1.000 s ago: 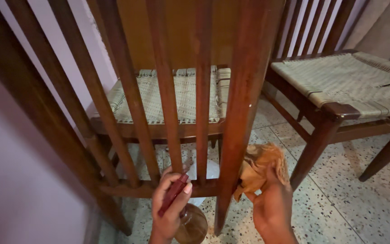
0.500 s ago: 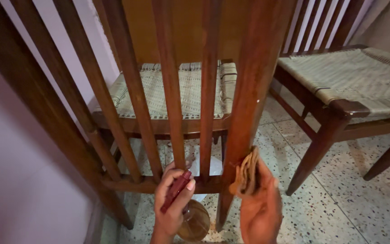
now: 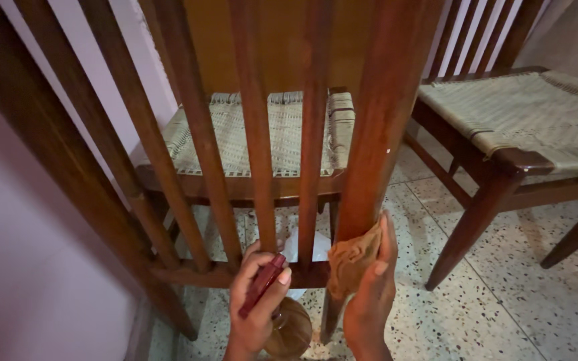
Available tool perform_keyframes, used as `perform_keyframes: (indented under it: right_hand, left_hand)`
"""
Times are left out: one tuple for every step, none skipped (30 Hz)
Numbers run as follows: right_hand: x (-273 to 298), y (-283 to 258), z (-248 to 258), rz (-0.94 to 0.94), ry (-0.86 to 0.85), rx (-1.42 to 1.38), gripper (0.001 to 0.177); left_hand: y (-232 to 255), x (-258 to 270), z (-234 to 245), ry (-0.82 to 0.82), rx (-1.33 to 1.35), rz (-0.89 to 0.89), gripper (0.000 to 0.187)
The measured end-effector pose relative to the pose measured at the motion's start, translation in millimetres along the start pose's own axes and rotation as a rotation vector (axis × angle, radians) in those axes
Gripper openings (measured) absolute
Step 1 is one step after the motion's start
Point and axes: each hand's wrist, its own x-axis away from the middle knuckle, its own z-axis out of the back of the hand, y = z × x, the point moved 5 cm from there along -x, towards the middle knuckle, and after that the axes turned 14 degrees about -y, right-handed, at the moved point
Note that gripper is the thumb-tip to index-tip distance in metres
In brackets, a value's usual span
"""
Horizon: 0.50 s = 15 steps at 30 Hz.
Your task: The person sprays a liquid onto a wooden chair and wipes the backrest, spindles, and legs with a cloth.
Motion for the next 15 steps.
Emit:
perform_keyframes:
  right_hand:
    - [1.5,3.9,0.0,-0.039,0.005,-0.054,0.064]
    - [2.8,4.7,-1.3,-0.026,-0.004,-0.035,0.063]
    - [3.7,5.4,-2.2,-0.012,-0.013,-0.016,0.063]
    - [2.9,6.1,-3.4,0.004,-0.022,0.001,0.063]
    - [1.0,6.1,-2.4,0.014,-0.015,0.041,0.062]
    - [-1.0,5.1,-0.3,0.023,-0.006,0.082,0.061]
    - [-2.1,3.5,0.3,0.032,0.002,0.123,0.061]
    - [-3.9,-0.1,0.3,0.088,-0.010,0.102,0.060]
    - [-7.8,-3.7,1.2,0.144,-0.023,0.080,0.060]
    - [-11.5,-6.9,0.8,0.202,-0.036,0.058,0.060]
    - [-15.4,-3.8,-0.5,0.151,-0.023,0.037,0.062]
    - [-19.2,0.6,-2.7,0.099,-0.011,0.016,0.064]
    - [-21.1,5.5,-3.9,0.047,0.002,-0.004,0.066]
    - [-19.7,2.9,-5.1,0.136,0.016,0.115,0.064]
    - [-15.5,1.9,-7.0,0.225,0.031,0.235,0.062]
  left_hand:
    - [-0.2,0.1,-0.6,0.002,-0.006,-0.029,0.022]
    - [0.3,0.8,0.4,0.005,-0.015,-0.058,0.023]
    - [0.5,1.7,0.5,0.000,-0.033,-0.068,0.022]
    - [1.4,1.6,0.7,-0.006,-0.053,-0.080,0.022]
    - [3.0,1.5,0.8,-0.012,-0.073,-0.092,0.021]
    - [4.0,1.7,1.1,-0.013,-0.048,-0.093,0.022]
    - [5.3,1.6,1.4,-0.014,-0.022,-0.093,0.022]
    - [6.2,1.6,0.8,-0.017,0.005,-0.093,0.023]
    - [6.1,2.0,0.5,-0.010,0.019,-0.067,0.023]
    - [5.9,1.8,0.6,-0.002,0.032,-0.042,0.023]
    - [5.6,1.0,0.9,0.005,0.045,-0.018,0.024]
    - [6.9,0.4,0.9,-0.004,0.044,-0.022,0.022]
    - [8.1,0.0,1.2,-0.012,0.043,-0.026,0.021]
    - [9.0,-1.3,0.8,-0.020,0.042,-0.031,0.020]
    - [8.2,-2.2,0.5,-0.015,0.042,-0.019,0.020]
